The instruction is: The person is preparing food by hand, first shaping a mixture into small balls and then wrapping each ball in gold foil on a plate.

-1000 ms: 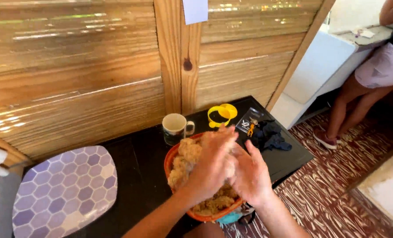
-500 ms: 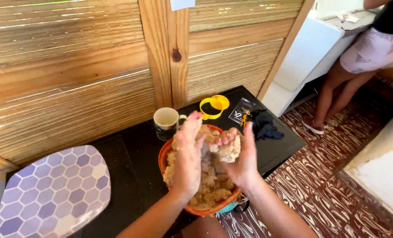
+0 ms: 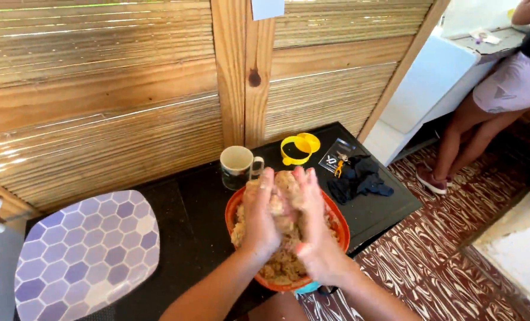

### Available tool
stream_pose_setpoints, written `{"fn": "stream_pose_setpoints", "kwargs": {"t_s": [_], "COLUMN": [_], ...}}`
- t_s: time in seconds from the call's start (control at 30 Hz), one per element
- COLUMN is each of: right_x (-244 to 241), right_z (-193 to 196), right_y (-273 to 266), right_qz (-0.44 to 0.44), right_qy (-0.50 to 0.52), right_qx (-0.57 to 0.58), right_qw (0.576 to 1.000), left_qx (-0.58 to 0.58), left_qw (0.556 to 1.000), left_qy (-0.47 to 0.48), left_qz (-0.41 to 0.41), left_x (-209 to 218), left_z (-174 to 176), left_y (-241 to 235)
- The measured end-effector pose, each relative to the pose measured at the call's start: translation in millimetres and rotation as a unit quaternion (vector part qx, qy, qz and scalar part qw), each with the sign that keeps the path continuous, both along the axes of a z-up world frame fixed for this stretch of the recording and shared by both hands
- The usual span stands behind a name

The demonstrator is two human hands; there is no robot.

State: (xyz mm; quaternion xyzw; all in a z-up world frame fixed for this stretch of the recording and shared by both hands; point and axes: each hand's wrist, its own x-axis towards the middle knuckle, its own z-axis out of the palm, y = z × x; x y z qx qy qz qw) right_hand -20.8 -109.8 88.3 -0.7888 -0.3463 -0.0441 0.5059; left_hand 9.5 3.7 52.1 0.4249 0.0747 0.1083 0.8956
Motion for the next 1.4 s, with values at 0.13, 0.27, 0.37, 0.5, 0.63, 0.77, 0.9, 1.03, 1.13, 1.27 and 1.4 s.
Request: {"fn": "stream_pose_setpoints", "kwargs": {"t_s": [0.13,0.27,0.37,0.5,0.63,0.77,0.9,1.03,1.13,1.27,1.4], "right_x": [24.9,21.7,16.6,8.1,32.5,33.3,24.4,27.9,30.6,18.2,14.4], "right_z": [5.2,-27.4,-25.5,25.1,-52.5,-51.8,-25.0,-30.2,-48.4,-74.1,-76.5], "right_y": [-14.8,-27.2,-25.1,-7.0,-30.2,-28.6,-22.5,-45.8,-64.0,-56.2,-48.7], "right_qz": [-0.128,-0.008,0.010,-0.229,-0.090,-0.131,-0.076,-0.091,-0.122,-0.129,-0.189], "right_qy": [0.163,0.494,0.563,0.570,0.434,0.120,-0.118,-0.077,-0.030,0.015,0.058], "right_qx": [0.198,0.542,0.542,0.494,0.622,0.455,0.133,0.087,0.105,0.181,0.199], "right_qw": [0.958,0.680,0.623,0.615,0.645,0.873,0.981,0.989,0.986,0.975,0.960], "left_qx": [-0.011,0.398,0.553,0.561,0.341,-0.108,-0.127,-0.071,-0.034,0.396,0.478], "left_qw": [1.000,0.905,0.783,0.765,0.903,0.981,0.968,0.964,0.964,0.862,0.816], "left_qy": [-0.021,-0.151,-0.280,-0.310,-0.257,0.032,0.053,0.110,0.140,0.109,-0.012], "left_qz": [-0.004,0.005,-0.055,-0.061,-0.055,-0.160,-0.208,-0.230,-0.222,-0.297,-0.324], "left_x": [-1.2,-10.9,-27.6,-32.6,-32.8,-32.1,-34.2,-26.5,-20.0,-19.8,-13.7], "left_z": [12.1,14.7,29.5,24.5,29.1,35.9,26.8,42.2,44.7,50.9,33.4], "left_y": [10.3,-1.5,-12.5,-20.9,-16.6,-29.2,-34.0,-14.3,5.6,19.3,15.6]}}
